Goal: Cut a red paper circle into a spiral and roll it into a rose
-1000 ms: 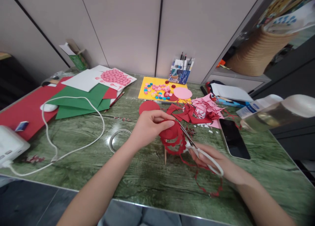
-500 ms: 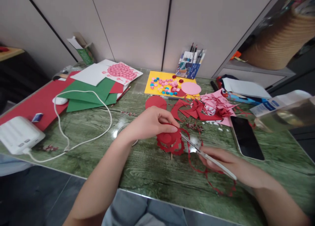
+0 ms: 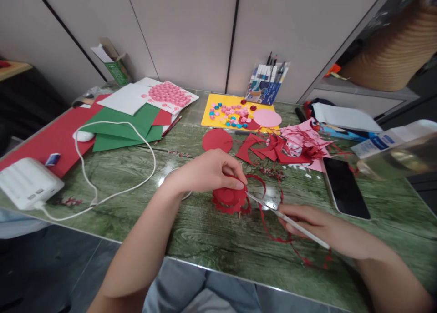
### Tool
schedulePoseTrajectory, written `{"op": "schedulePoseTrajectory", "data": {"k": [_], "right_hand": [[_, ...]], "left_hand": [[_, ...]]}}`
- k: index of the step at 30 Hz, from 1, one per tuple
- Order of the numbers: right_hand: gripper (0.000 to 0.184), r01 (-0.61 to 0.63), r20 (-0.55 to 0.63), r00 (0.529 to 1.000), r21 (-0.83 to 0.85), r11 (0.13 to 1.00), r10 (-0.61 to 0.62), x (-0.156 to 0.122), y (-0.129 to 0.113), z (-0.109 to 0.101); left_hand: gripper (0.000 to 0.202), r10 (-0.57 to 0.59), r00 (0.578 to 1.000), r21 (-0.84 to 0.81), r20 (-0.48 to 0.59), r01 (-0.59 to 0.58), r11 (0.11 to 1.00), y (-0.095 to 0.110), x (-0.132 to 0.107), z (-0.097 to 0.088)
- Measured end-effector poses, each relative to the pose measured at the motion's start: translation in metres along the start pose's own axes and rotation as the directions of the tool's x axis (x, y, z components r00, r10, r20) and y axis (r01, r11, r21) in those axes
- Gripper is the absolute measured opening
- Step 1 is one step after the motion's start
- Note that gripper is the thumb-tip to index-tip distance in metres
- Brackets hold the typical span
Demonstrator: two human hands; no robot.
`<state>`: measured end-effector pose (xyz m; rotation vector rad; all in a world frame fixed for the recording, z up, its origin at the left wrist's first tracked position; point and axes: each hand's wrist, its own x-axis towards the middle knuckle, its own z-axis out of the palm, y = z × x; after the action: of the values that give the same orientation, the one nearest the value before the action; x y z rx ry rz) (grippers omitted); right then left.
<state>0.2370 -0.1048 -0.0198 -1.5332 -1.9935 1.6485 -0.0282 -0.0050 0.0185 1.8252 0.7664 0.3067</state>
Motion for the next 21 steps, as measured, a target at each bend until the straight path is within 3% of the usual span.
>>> {"op": "schedulePoseTrajectory", "data": {"k": [7, 15, 21], "right_hand": [[0.027, -0.022, -0.023, 0.999, -0.036, 0.999, 0.021, -0.0014, 0.0034, -0.0002], [0.030, -0.034, -0.018, 0.999, -0.040, 0.999, 0.034, -0.0005, -0.0025, -0.0009], [0.031, -0.006, -0.029, 1.000, 0.119, 0.993, 0.009, 0.0001, -0.0024, 0.0026]], "left_hand": [[0.011, -0.013, 1.000, 0.076, 0.021, 0.012, 0.997, -0.0006, 0.0004, -0.0002], [0.010, -0.021, 1.000, 0.053, 0.017, 0.020, 0.998, 0.0000, 0.0019, 0.0001], [0.016, -0.002, 0.993, -0.108, -0.117, -0.011, 0.994, -0.0037, 0.0066, 0.0042]]}}
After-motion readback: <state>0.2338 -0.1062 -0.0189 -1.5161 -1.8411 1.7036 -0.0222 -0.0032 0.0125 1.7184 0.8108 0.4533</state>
